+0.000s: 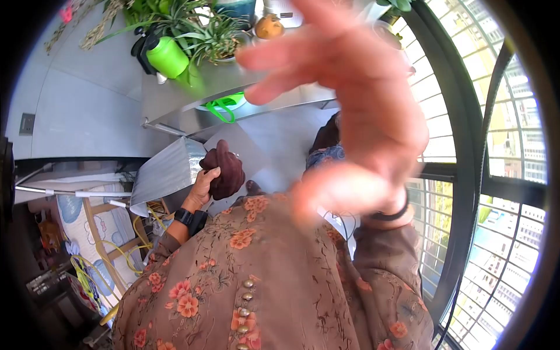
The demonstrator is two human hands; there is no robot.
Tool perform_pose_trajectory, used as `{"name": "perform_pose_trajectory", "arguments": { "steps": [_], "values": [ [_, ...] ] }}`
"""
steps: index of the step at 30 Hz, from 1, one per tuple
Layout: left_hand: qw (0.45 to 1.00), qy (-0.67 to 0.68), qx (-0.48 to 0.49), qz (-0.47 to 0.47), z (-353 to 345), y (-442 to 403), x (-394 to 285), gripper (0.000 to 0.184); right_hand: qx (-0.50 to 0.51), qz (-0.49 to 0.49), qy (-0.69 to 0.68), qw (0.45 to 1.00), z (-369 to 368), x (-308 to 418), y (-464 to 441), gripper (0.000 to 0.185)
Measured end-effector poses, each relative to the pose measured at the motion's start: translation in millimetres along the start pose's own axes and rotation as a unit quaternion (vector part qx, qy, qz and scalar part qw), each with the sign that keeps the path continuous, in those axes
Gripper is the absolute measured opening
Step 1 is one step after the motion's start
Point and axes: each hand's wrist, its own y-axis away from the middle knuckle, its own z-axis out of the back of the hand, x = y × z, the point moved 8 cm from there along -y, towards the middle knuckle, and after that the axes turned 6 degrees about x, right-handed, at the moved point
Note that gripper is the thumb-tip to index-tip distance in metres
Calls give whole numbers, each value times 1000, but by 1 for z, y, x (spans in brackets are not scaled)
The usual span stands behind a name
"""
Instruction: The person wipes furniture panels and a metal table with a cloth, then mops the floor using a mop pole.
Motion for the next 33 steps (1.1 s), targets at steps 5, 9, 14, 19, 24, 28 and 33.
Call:
{"name": "perform_pose_trajectory", "arguments": {
  "steps": [5, 9, 14, 19, 24, 28, 33],
  "values": [
    [999, -13, -29, -42, -33, -14, 3, 33, -50, 139, 209, 967, 61, 94, 28, 97],
    [998, -42, -7, -35, -51, -24, 15, 24, -107, 130, 353, 920, 98, 115, 54, 90],
    [986, -131, -19, -101, -102, -11, -8, 21, -190, 133, 472, 850, 159, 140, 71, 81],
    [996, -7, -28, -79, -75, -31, 17, 34, -251, 151, 533, 794, 195, 170, 81, 72],
    [998, -57, -14, -2, -79, -26, 13, 24, -227, 123, 565, 784, 151, 159, 84, 64],
    [998, -63, -5, -8, -41, -36, 13, 25, -213, 106, 578, 781, 118, 162, 75, 57],
    [997, -68, 22, -1, -44, -41, 0, 30, -202, 87, 595, 773, 91, 168, 70, 49]
  ]
}}
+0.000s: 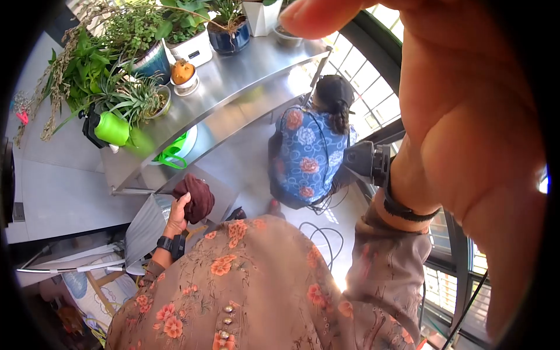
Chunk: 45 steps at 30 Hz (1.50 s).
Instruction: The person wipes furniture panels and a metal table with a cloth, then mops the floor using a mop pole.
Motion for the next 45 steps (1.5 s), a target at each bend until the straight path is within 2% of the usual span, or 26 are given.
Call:
{"name": "perform_pose_trajectory", "arguments": {
  "steps": [7, 11, 13, 14, 16, 18, 20, 21, 22, 23, 24, 25, 27, 28, 30, 31, 34, 35, 37, 38, 39, 41, 43, 45],
  "values": [
    [1000, -21, 5, 2, -1, -8, -4, 27, 21, -40, 42, 998, 1, 13, 2, 37],
    [1000, -28, 13, 4, 14, -11, 3, 28, 34, -112, 65, 991, 7, -7, 1, 31],
    [999, -38, 19, 4, 11, -12, 1, 29, 35, -181, 40, 982, 19, -28, 12, 28],
    [999, -37, 15, -1, 5, -7, -3, 28, 76, -241, -63, 965, 39, -59, 30, 53],
    [999, -39, 27, 0, 5, -5, -4, 22, 19, -277, -125, 953, 54, -68, 50, 37],
    [998, -58, 23, 2, 16, -9, 2, 22, -7, -341, -168, 925, 47, -74, 81, 31],
    [994, -108, 8, -8, 5, -3, -11, 13, 54, -441, -150, 883, 23, -76, 118, 29],
    [987, -155, 33, -14, 0, -5, -16, 12, 68, -486, -186, 851, 5, -77, 146, 27],
    [977, -203, 58, -20, -5, -8, -21, 12, 84, -563, -222, 792, -18, -78, 186, 24],
    [959, -266, 90, -32, -13, -11, -28, 11, 156, -601, -217, 754, -44, -66, 211, 26],
    [948, -300, 77, -68, -29, -9, -42, 12, 182, -612, -269, 721, -73, -53, 242, 26],
    [927, -349, 106, -92, -50, -8, -57, 13, 234, -620, -287, 692, -99, -37, 269, 28],
    [874, -430, 179, -141, -99, -3, -82, 19, 307, -649, -379, 584, -153, 14, 311, 48],
    [849, -460, 210, -154, -121, 1, -88, 24, 322, -658, -438, 521, -176, 39, 332, 63],
    [832, -456, 280, -150, -164, 16, -98, 30, 280, -625, -573, 450, -205, 79, 329, 71],
    [830, -457, 282, -151, -174, 24, -103, 30, 243, -604, -615, 445, -225, 85, 343, 75],
    [849, -415, 291, -150, -180, 30, -107, 33, 196, -579, -589, 529, -258, 79, 357, 68],
    [865, -394, 276, -140, -167, 23, -102, 34, 155, -603, -599, 504, -248, 79, 369, 59],
    [885, -360, 257, -147, -157, 18, -105, 32, 125, -715, -555, 407, -224, 80, 339, 39],
    [884, -359, 259, -147, -150, 15, -100, 32, 124, -715, -554, 407, -231, 80, 345, 39],
    [905, -328, 247, -110, -133, 5, -87, 31, 254, -671, -417, 558, -239, 72, 352, 39],
    [932, -276, 228, -53, -115, -3, -76, 34, 237, -623, -383, 640, -247, 61, 370, 42],
    [936, -271, 218, -58, -110, -2, -76, 35, 244, -551, -341, 722, -253, 55, 375, 41],
    [943, -258, 205, -54, -92, -7, -62, 38, 264, -504, -321, 757, -250, 59, 372, 38]
  ]
}}
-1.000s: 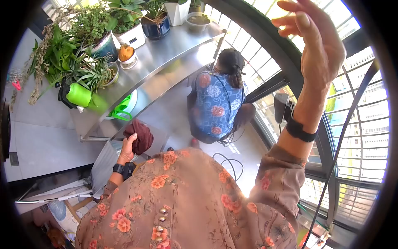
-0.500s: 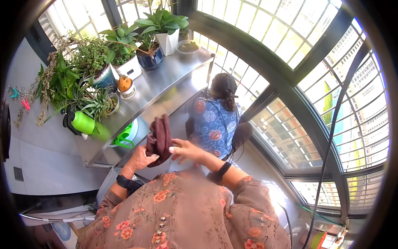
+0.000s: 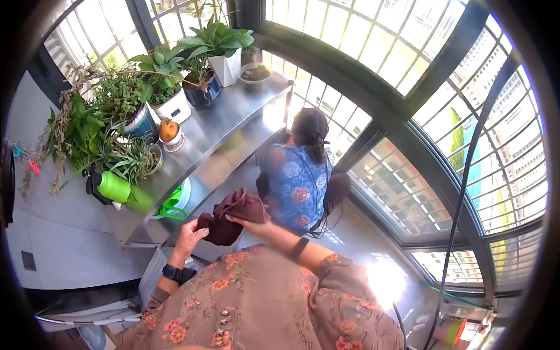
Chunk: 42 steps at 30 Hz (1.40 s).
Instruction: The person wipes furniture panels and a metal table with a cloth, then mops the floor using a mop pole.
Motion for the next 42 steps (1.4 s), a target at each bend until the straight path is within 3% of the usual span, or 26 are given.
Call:
{"name": "perform_pose_trajectory", "arguments": {
  "steps": [2, 3, 5, 8, 9, 12, 13, 15, 16, 18, 20, 23, 27, 30, 33, 37, 38, 40, 42],
  "values": [
    [1000, -24, -9, -3, 3, 4, 3, 40, -52, 90, 158, 982, 18, 46, -4, 28],
    [999, -49, -17, -9, 7, 2, 1, 41, -54, 95, 161, 981, 22, 47, -11, 28],
    [994, -111, -18, 10, 14, 3, 14, 47, -23, 129, 105, 986, 12, 45, -15, 21],
    [975, -186, -62, -104, 4, -3, -12, 49, -1, 147, 20, 989, -5, 34, -22, 13],
    [984, -157, -47, -75, 2, -6, -4, 50, 1, 149, -1, 989, -6, 34, -25, 11],
    [991, -126, -28, -28, -7, -12, 15, 51, 38, 285, 182, 940, -27, 57, -18, 20],
    [987, -161, -12, -23, -12, -13, 14, 50, 34, 283, 182, 941, -26, 63, -17, 20],
    [980, -198, 19, -19, -19, -15, 18, 49, 108, 133, 56, 984, -25, 61, -15, 19],
    [982, -186, 7, -15, -14, -14, 22, 46, 95, 137, -6, 986, -11, 83, -14, 17],
    [993, -120, 2, 1, -23, -11, 12, 43, 73, 142, -49, 986, -22, 63, -17, 16],
    [996, -84, 14, 11, -22, -11, 22, 41, 89, 57, 2, 994, 11, 106, 0, 17],
    [999, -20, 22, 15, -23, -11, 25, 41, 146, 41, -1, 988, -1, 85, 3, 33],
    [1000, -18, 11, -20, -16, -7, 31, 41, 110, 82, -99, 986, -15, 60, 6, 35],
    [999, 3, -27, -30, -11, -5, 32, 38, 114, 48, 0, 992, -6, 60, 18, 36],
    [998, 7, -55, -33, 9, -5, 45, 37, 55, 75, 29, 995, 4, 54, 24, 37],
    [996, 23, -85, -25, 25, -2, 40, 39, 60, 74, 60, 994, 3, 5, 18, 37],
    [994, 55, -80, -42, 31, -4, 44, 39, 91, 64, 148, 983, -1, -9, 9, 36],
    [993, 68, -94, -27, 41, -3, 50, 37, 54, 21, 160, 985, 15, -8, 6, 35],
    [993, 55, -101, -22, 44, 1, 53, 37, -32, -22, 63, 997, 31, -10, 12, 35]
  ]
}}
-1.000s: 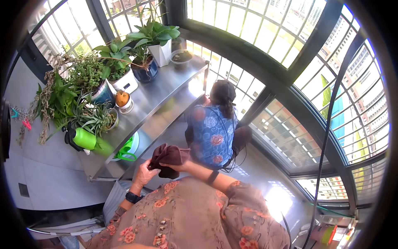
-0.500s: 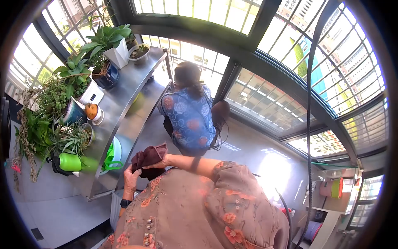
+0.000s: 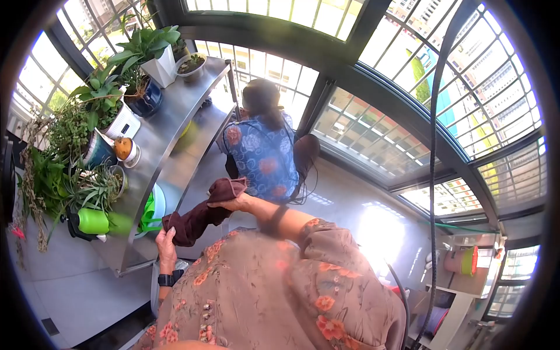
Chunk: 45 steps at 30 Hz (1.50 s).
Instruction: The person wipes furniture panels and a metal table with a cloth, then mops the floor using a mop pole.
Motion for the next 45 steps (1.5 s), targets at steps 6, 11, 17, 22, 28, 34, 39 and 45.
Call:
{"name": "perform_pose_trajectory", "arguments": {
  "steps": [6, 11, 17, 22, 28, 34, 39, 45],
  "values": [
    [998, 27, 50, 10, -11, 4, 10, 33, -13, -6, 38, 999, -8, -3, 23, 35],
    [992, 64, 107, 8, -36, 8, 0, 42, 33, -90, -7, 995, -18, -27, 50, 35],
    [979, 120, 163, 10, -72, 16, -43, 50, 234, -128, 119, 956, -69, -107, 59, 43],
    [975, 140, 170, -2, -83, 12, -67, 50, 195, -95, 167, 962, -96, -156, 58, 42],
    [968, 155, 198, 4, -88, 7, -67, 43, 183, -170, 125, 960, -84, -107, 52, 83],
    [965, 148, 209, 52, -100, 9, -46, 42, 200, -92, -41, 974, -102, -24, 12, 89],
    [967, 159, 191, 52, -86, 16, -43, 42, 235, -77, -165, 955, -131, -13, 6, 50],
    [981, 140, 128, 29, -33, 19, -32, 41, 158, -192, -314, 916, -111, -22, 33, 23]
  ]
}}
